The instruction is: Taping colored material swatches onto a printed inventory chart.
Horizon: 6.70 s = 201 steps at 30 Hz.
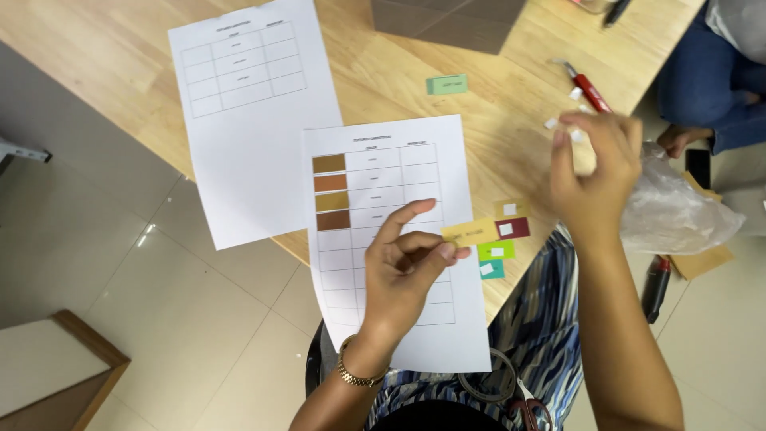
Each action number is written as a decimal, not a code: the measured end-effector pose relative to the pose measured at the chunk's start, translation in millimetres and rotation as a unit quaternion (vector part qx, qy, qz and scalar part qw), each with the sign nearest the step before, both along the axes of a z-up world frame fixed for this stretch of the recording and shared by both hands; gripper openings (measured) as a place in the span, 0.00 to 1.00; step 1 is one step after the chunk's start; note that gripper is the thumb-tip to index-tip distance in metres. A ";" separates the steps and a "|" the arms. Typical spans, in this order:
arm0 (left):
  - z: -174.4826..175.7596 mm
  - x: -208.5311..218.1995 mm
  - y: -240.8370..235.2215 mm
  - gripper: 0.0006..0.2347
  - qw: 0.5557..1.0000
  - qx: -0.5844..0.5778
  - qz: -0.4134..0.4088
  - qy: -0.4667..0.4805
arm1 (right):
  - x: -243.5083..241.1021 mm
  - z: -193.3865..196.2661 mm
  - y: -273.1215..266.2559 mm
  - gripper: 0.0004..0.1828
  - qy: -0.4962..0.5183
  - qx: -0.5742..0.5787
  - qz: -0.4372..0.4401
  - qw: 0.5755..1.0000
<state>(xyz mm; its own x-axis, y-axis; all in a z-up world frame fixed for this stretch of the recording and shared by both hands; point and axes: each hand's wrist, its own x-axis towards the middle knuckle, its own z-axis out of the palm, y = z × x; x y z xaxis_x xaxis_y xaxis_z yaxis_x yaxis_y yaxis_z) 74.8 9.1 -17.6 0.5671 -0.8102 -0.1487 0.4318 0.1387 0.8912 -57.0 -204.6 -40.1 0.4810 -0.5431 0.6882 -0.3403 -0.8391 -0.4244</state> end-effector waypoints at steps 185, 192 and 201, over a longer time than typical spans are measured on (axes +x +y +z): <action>19.8 -87.1 16.7 0.19 0.759 -0.011 -0.023 -0.651 | -77.8 37.9 166.6 0.03 -0.029 0.136 -0.051 0.989; 19.6 -87.0 17.2 0.18 0.761 -0.003 -0.021 -0.648 | -77.6 40.1 166.5 0.04 -0.030 0.155 -0.038 0.987; 19.0 -83.4 16.4 0.19 0.752 0.012 -0.012 -0.659 | -75.9 39.1 164.9 0.04 -0.015 0.141 -0.028 0.989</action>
